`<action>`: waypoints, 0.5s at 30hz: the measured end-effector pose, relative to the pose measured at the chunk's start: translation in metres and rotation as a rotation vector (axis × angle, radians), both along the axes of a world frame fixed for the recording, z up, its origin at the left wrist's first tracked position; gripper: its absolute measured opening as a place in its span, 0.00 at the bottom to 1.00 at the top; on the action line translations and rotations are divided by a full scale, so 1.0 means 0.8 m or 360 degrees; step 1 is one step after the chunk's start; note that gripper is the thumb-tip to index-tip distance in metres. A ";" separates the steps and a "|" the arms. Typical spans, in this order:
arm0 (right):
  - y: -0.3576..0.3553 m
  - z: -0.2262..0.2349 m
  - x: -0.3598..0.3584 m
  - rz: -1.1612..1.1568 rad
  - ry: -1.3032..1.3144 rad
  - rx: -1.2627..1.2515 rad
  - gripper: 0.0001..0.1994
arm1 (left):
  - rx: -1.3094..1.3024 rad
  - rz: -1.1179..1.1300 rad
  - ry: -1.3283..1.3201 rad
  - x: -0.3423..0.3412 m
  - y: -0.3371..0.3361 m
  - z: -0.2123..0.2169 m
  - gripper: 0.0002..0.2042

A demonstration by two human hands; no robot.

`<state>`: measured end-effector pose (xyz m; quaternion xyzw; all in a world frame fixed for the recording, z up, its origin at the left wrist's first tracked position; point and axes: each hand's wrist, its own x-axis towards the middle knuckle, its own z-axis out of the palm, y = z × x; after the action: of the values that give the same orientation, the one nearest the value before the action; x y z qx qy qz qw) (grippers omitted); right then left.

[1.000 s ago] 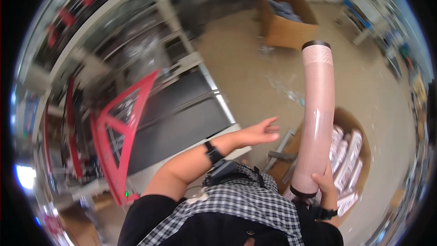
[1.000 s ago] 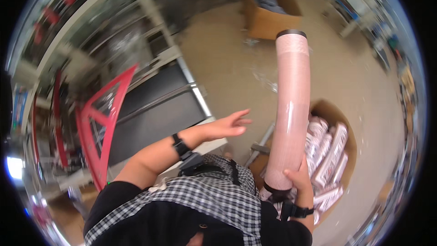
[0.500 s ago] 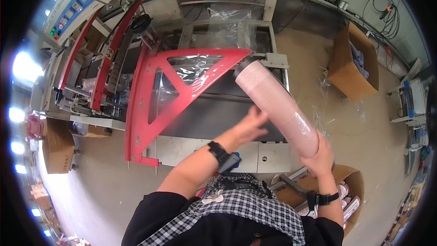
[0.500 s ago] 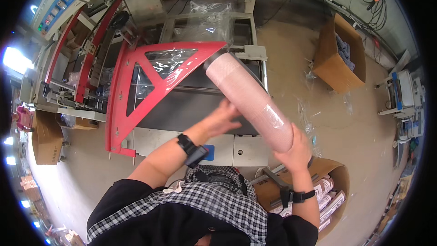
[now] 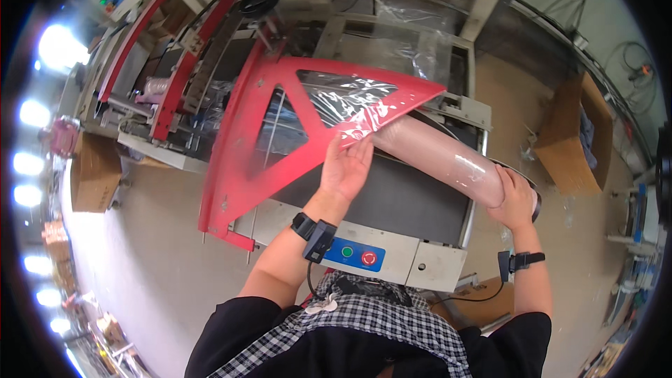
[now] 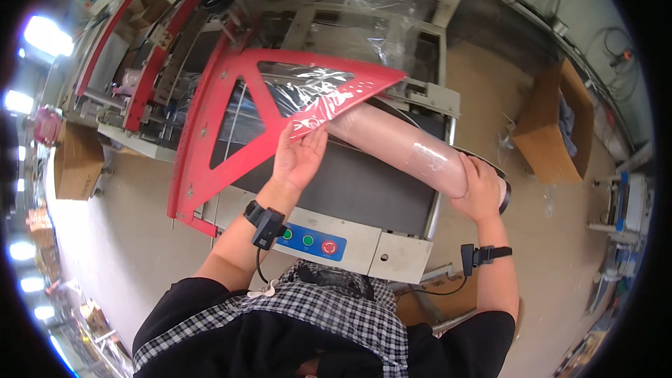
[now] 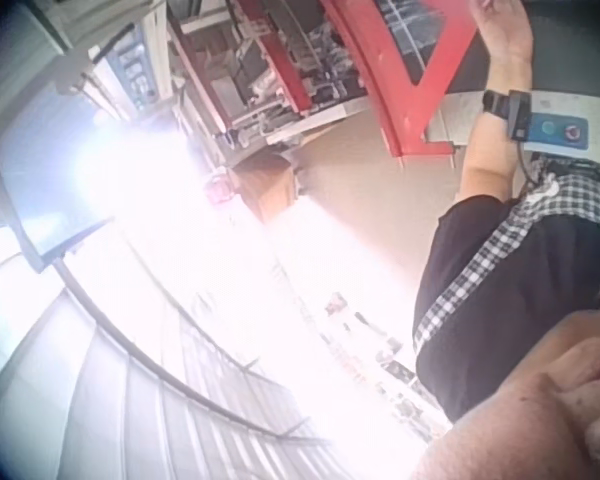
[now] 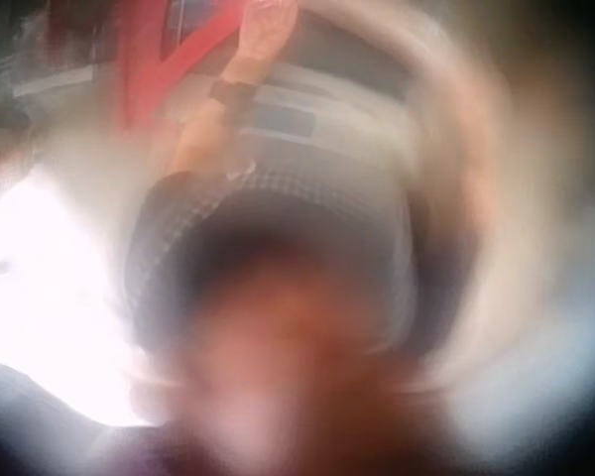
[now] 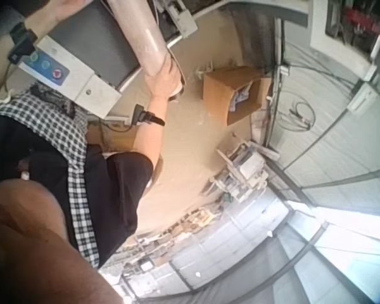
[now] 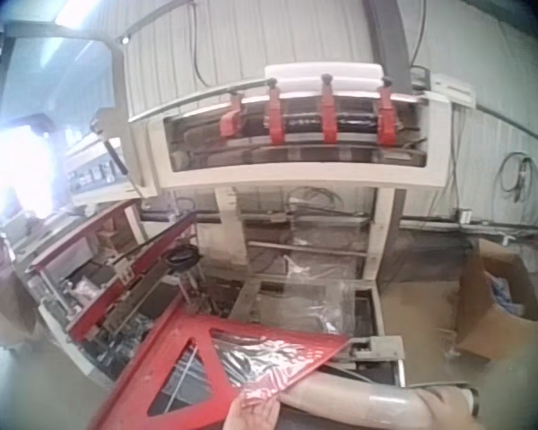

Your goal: Feeding product rolls into a shrink-wrapping machine for packaging.

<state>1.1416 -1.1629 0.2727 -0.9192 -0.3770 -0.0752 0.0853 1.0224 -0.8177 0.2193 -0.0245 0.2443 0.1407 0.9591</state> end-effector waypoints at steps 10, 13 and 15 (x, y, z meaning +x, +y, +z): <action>0.224 -0.046 0.043 0.0234 0.0650 -0.0023 0.44 | 0.0080 -0.0005 0.0060 -0.007 -0.008 -0.006 0.14; 0.227 -0.052 0.041 0.0352 0.0417 0.0092 0.44 | 0.0200 0.0022 0.0071 -0.017 -0.003 -0.025 0.12; 0.209 -0.049 0.033 0.0142 0.0416 -0.0041 0.44 | 0.0213 0.0051 0.0232 -0.026 -0.003 -0.034 0.12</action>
<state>1.1676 -0.9959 0.2337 -0.9044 -0.4043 0.0539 0.1252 1.0020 -0.8198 0.1924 0.0461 0.3030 0.1735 0.9359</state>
